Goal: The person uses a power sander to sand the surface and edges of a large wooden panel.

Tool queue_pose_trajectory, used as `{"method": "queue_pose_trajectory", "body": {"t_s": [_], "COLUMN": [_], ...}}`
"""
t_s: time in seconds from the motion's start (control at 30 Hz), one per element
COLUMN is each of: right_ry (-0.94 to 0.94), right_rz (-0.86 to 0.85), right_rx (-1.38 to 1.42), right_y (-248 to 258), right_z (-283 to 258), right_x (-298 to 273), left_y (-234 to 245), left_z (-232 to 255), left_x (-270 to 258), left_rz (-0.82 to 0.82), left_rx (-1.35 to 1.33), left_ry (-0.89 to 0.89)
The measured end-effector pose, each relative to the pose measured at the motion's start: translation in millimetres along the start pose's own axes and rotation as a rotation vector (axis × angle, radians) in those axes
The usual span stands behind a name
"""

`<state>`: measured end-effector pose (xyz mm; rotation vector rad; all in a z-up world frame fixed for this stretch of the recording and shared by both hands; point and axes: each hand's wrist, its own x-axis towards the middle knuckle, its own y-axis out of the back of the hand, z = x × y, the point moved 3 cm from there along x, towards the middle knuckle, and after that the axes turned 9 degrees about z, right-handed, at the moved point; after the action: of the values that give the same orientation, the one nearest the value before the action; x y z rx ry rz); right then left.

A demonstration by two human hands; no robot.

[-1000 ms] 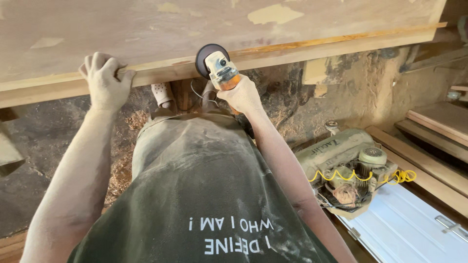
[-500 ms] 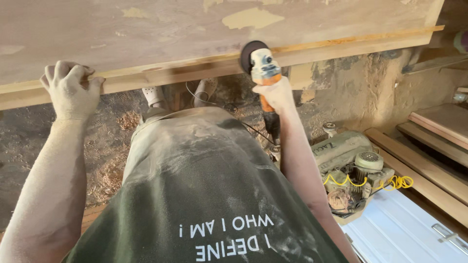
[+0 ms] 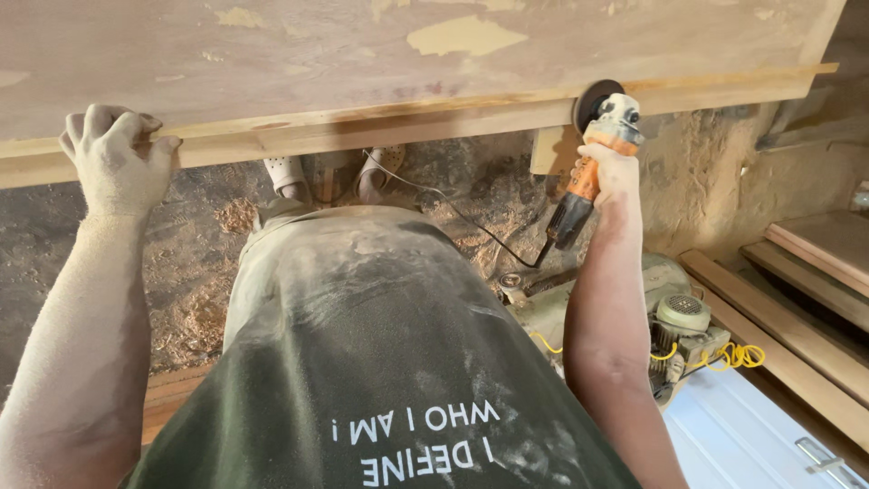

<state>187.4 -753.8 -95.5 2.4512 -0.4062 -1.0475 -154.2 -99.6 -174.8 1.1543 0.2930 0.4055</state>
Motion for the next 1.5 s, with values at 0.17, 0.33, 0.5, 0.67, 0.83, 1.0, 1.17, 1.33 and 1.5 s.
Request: {"method": "queue_pose_trajectory", "body": {"t_s": [0.17, 0.33, 0.5, 0.67, 0.83, 1.0, 1.17, 1.33, 1.5], "right_ry": [0.033, 0.020, 0.116, 0.268, 0.340, 0.384, 0.446, 0.474, 0.429], "right_rz": [-0.062, -0.001, -0.102, -0.133, -0.176, -0.189, -0.281, -0.298, -0.300], "right_rx": [0.019, -0.163, -0.159, -0.277, -0.387, -0.551, -0.700, -0.770, -0.785], "right_y": [-27.2, -81.5, -120.8, -164.4, -202.2, -235.9, -258.3, -255.8, -220.6], "right_z": [-11.2, -14.7, -5.1, 8.5, 9.6, 3.3, -2.1, -4.3, -1.5], "right_x": [-19.3, -69.4, -109.7, -157.6, -208.9, -246.4, -276.6, -284.6, -246.0], "left_y": [5.5, 11.7, 12.3, 13.0, 15.7, 21.2, 20.6, 17.9, 13.6], "left_z": [6.9, 10.9, 8.9, 6.3, 6.7, 8.1, 9.7, 7.4, 5.6], "left_x": [1.3, 0.3, 2.2, 6.4, 8.0, 10.8, 11.3, 10.1, 8.3], "left_rz": [0.003, 0.010, 0.029, 0.048, 0.050, 0.054, 0.027, -0.027, -0.071], "left_rx": [-0.017, -0.068, -0.081, -0.071, -0.097, -0.095, -0.136, -0.090, -0.075], "left_ry": [-0.003, 0.022, -0.021, -0.078, -0.082, -0.104, -0.077, -0.044, 0.004]}}
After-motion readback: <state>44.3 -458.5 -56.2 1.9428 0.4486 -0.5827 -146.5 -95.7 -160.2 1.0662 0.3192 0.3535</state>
